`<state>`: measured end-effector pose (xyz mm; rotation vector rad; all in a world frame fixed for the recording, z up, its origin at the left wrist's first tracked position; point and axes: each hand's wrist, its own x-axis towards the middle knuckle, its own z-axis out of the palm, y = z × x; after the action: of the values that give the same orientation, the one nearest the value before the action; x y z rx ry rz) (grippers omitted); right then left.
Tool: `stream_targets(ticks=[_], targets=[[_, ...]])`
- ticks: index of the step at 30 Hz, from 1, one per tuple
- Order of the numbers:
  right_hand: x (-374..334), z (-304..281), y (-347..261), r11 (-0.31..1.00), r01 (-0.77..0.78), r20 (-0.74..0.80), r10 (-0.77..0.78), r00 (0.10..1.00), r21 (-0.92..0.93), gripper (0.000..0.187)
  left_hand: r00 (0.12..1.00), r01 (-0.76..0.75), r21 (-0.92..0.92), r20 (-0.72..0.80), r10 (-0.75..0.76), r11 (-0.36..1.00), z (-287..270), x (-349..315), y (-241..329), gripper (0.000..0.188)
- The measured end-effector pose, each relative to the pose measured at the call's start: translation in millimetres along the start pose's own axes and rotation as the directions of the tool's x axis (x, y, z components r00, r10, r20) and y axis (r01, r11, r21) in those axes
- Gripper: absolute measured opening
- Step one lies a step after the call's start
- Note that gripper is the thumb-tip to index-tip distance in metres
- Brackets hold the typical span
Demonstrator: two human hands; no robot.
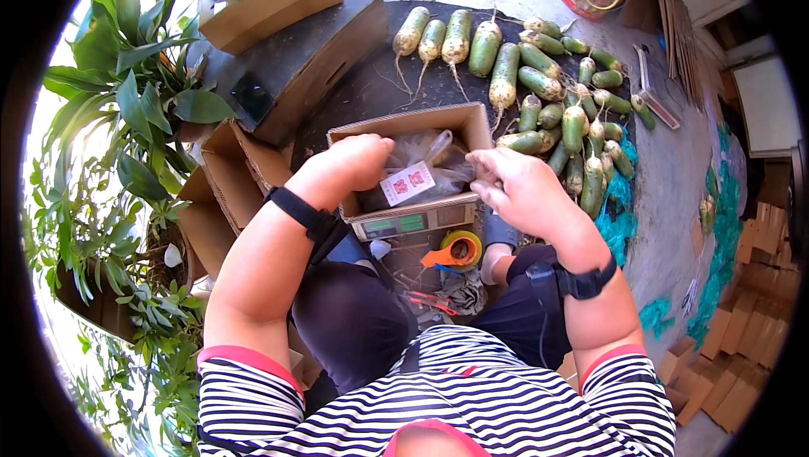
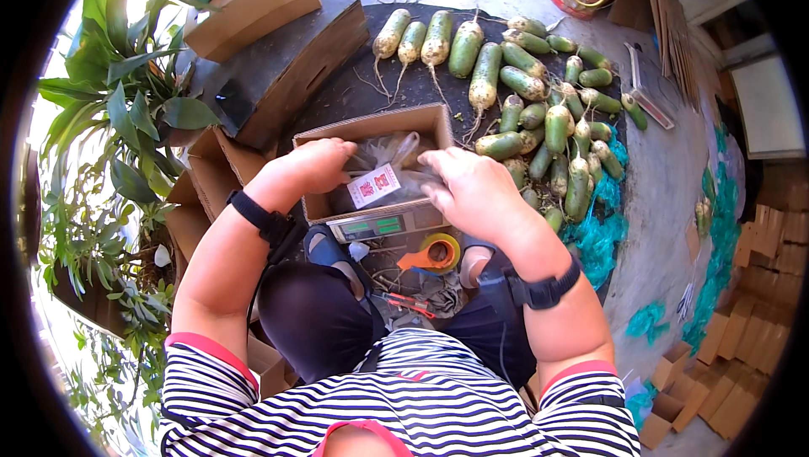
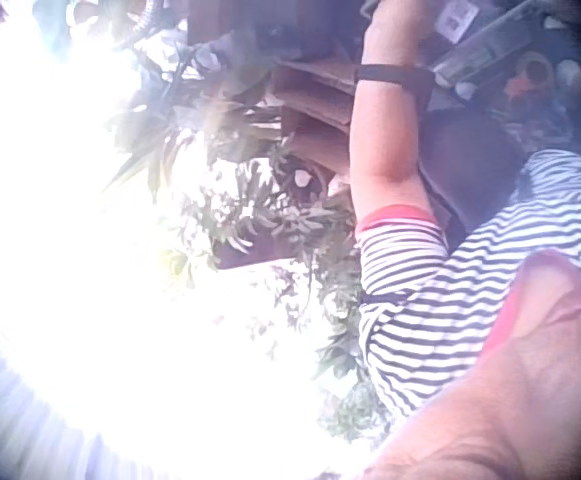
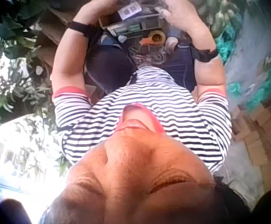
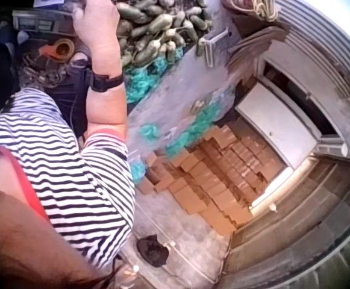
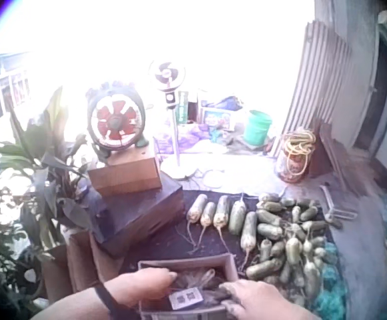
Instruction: The person tapes a cardboard box, places a plastic bag inside, and then fills the bag with green radishes from a pile on the floor.
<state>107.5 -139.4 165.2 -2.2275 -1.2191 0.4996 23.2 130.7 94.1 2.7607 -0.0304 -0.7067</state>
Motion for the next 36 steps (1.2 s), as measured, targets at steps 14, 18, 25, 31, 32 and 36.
stream_targets(ticks=[14, 18, 25, 31, 32, 36], targets=[[37.5, 42.1, 92.1, 0.718, -0.563, 0.260, 0.499, 0.826, 0.409, 0.033, 0.718, 0.447, -0.797, 0.048, -0.695, 0.407, 39.4, -78.7, 2.4, 0.041], [43.8, 66.4, 97.8, 0.810, -0.360, 0.154, 0.327, 0.933, 0.463, 0.039, 0.748, 0.307, -0.620, -0.312, -0.586, 0.722, 76.0, -54.7, 0.6, 0.035], [67.0, 82.9, 67.9, 0.916, -0.400, 0.525, 0.360, 0.771, -0.041, 0.071, 0.862, 0.495, -0.498, 0.181, -0.473, 0.712, 42.3, -26.0, 36.6, 0.085], [46.9, 60.8, 102.4, 0.942, -0.234, 0.679, 0.007, 0.734, 0.243, 0.092, 0.978, 0.135, -0.514, 0.207, -0.031, 0.847, 51.8, -36.6, 2.7, 0.081], [43.5, 63.5, 108.5, 0.894, -0.313, 0.643, 0.036, 0.765, 0.321, 0.090, 0.976, 0.176, -0.559, 0.208, -0.069, 0.810, 51.9, -31.0, 1.0, 0.080], [47.5, 59.6, 102.1, 0.788, -0.447, 0.473, 0.229, 0.851, 0.423, 0.082, 0.989, 0.147, -0.662, 0.080, -0.125, 0.735, 42.1, -31.0, -13.1, 0.067]])
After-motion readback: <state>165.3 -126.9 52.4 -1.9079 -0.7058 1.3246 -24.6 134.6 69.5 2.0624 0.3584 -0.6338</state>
